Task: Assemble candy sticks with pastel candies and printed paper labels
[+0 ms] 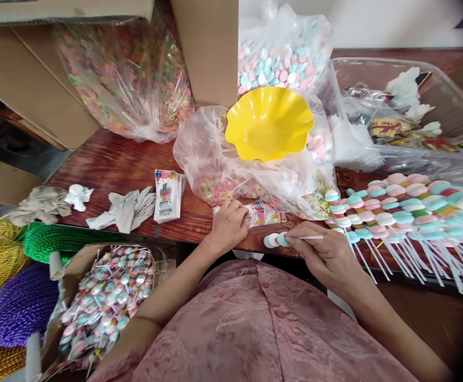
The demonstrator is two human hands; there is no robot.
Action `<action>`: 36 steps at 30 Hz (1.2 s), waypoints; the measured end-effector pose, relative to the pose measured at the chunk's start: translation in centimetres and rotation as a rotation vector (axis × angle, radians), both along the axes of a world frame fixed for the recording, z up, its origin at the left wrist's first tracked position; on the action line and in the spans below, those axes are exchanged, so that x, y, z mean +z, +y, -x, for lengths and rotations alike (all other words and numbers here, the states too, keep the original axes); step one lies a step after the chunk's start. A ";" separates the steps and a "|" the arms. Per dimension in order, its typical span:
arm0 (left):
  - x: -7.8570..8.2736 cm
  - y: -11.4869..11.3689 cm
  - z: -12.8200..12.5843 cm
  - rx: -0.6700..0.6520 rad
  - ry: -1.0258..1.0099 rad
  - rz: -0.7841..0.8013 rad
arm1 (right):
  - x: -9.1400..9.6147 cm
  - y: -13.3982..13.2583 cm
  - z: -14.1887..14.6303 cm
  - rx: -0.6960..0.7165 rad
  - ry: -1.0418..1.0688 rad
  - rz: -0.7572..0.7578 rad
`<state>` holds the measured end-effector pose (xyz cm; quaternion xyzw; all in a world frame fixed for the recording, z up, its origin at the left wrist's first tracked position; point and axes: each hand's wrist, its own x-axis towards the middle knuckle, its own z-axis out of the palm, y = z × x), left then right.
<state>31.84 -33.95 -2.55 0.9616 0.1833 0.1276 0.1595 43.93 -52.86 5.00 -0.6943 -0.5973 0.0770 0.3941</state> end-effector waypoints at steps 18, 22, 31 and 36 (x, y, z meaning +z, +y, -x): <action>0.1 1.3 1.7 -0.112 -0.002 0.045 | -0.8 -1.2 0.5 -0.044 0.019 0.020; -0.6 2.4 1.2 -0.039 -0.190 0.249 | -0.9 -2.6 0.0 -0.160 0.275 -0.083; 0.6 2.8 0.6 0.071 -0.379 0.629 | 0.2 -1.5 0.2 -0.475 0.645 -0.595; 1.8 2.4 0.3 0.060 -0.432 0.695 | -0.5 0.1 0.1 -0.420 0.579 -0.563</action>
